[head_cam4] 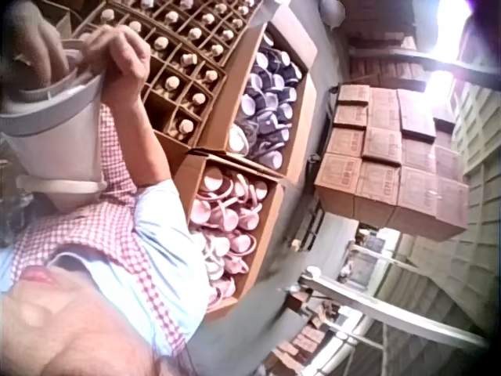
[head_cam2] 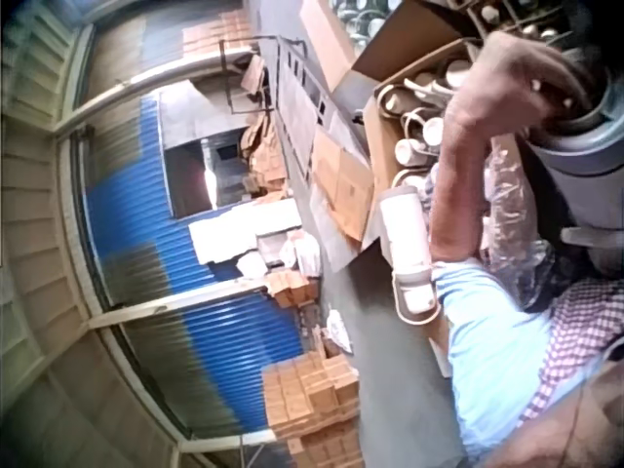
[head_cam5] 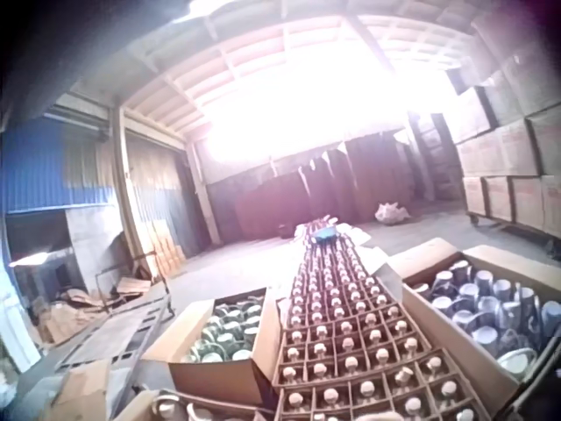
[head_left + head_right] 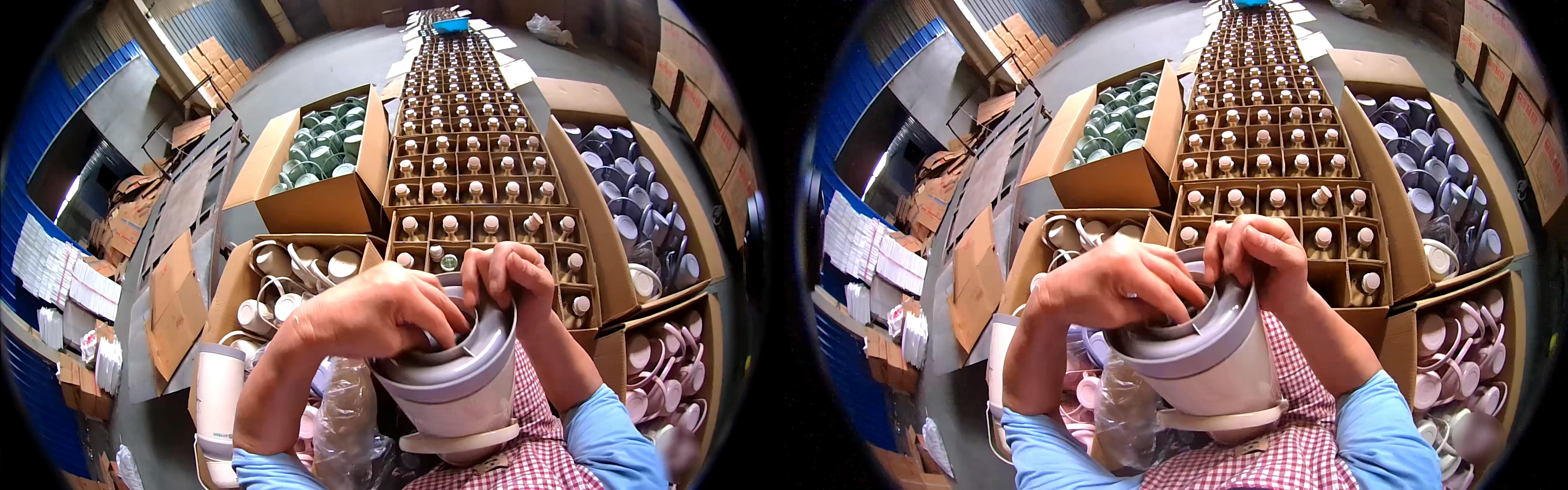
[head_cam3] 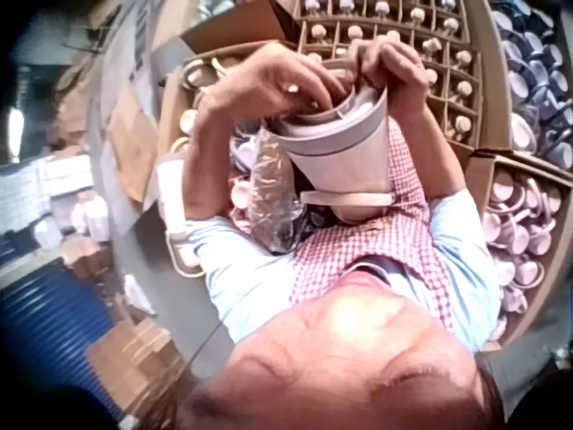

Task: The person assembles thermoses by inserting glass liners into plastic shells, screwing on base components, and attaching lids. The person moves cardboard boxes and places the assembled thermoses into cardboard dividers.

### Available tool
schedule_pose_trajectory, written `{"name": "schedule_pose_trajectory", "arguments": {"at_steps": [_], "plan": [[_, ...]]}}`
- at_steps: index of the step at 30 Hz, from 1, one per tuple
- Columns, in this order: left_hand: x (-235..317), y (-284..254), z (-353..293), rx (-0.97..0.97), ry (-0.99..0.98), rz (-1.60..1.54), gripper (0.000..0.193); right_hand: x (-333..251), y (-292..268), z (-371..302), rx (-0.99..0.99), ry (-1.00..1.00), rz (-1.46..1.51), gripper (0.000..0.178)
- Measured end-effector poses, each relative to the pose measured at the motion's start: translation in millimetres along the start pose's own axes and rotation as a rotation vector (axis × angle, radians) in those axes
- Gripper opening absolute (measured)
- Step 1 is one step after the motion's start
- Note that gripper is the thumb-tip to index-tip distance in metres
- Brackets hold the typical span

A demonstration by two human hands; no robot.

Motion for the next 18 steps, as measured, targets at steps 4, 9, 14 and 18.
{"name": "schedule_pose_trajectory", "arguments": {"at_steps": [4,9,14,18], "plan": [[49,26,18,-0.105,0.151,0.139,0.023,-4,21,-8,-0.184,-0.075,0.329,0.039],[84,57,25,-0.149,0.147,0.325,0.016,-7,50,-16,-0.318,-0.087,0.464,0.037],[101,77,25,-0.125,0.146,0.606,0.010,-10,61,-27,-0.319,-0.073,0.436,0.037],[98,84,18,-0.006,0.091,0.634,0.008,-4,61,-27,-0.285,-0.013,0.310,0.038]]}}
Point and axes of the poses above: each hand's wrist, its own z-axis towards the middle knuckle, its own y-axis out of the palm, x = y × z, the point moved 8 cm from there along z, towards the middle knuckle, and after that the axes turned 12 degrees about -x, right-handed, at the moved point
